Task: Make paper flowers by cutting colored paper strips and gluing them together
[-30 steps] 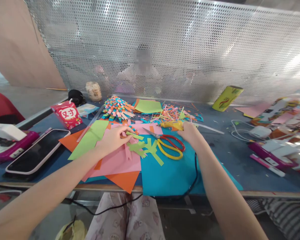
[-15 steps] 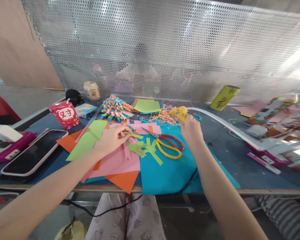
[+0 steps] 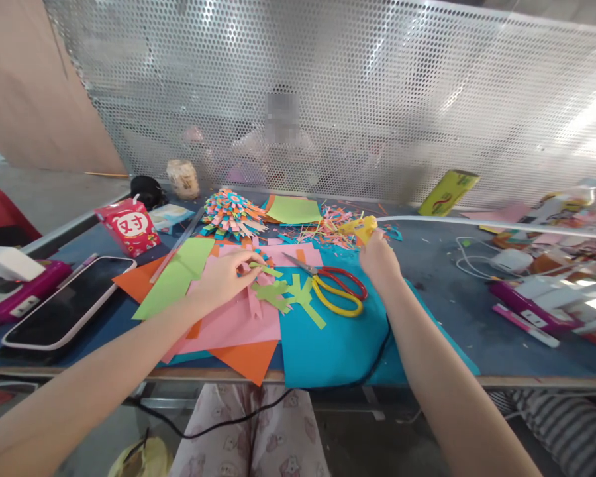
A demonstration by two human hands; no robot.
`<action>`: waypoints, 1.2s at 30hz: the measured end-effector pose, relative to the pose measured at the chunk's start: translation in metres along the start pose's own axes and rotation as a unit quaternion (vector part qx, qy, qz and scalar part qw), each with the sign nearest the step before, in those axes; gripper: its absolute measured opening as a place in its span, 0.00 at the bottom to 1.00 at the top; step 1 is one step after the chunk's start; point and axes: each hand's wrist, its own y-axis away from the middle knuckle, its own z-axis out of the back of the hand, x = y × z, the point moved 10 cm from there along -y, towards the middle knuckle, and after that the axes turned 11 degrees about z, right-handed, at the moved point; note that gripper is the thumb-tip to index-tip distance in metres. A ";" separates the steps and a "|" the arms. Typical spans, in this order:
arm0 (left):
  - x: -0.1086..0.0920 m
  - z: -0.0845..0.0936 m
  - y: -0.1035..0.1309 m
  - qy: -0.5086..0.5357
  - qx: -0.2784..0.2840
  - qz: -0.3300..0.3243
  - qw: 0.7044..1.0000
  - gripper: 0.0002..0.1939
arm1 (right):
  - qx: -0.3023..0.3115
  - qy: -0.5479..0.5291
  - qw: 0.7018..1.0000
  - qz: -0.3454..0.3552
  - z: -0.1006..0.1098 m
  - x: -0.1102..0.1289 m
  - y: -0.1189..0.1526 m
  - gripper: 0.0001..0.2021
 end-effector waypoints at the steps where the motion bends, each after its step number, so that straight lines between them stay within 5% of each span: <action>1: 0.001 0.000 0.000 0.000 -0.002 -0.002 1.000 0.08 | -0.004 0.003 1.000 -0.002 0.001 0.000 0.000 0.18; 14: 0.011 0.003 -0.003 0.083 -0.017 0.020 0.996 0.08 | -0.053 -0.007 0.999 0.008 0.016 0.000 0.004 0.19; 23: 0.003 -0.002 0.001 -0.023 -0.002 -0.005 1.000 0.10 | -0.168 -0.122 0.978 0.034 0.032 -0.006 0.002 0.17; 27: -0.002 0.012 -0.001 -0.083 -0.073 -0.021 0.994 0.13 | -0.183 -0.148 0.971 0.042 0.032 -0.007 0.001 0.15; 31: -0.031 0.014 -0.020 -0.132 -0.114 -0.094 0.980 0.14 | -0.181 -0.184 0.965 0.046 0.030 -0.004 0.002 0.12; 36: -0.065 -0.018 -0.081 -0.165 -0.112 -0.105 0.974 0.23 | -0.165 -0.232 0.958 0.029 0.023 -0.006 0.002 0.09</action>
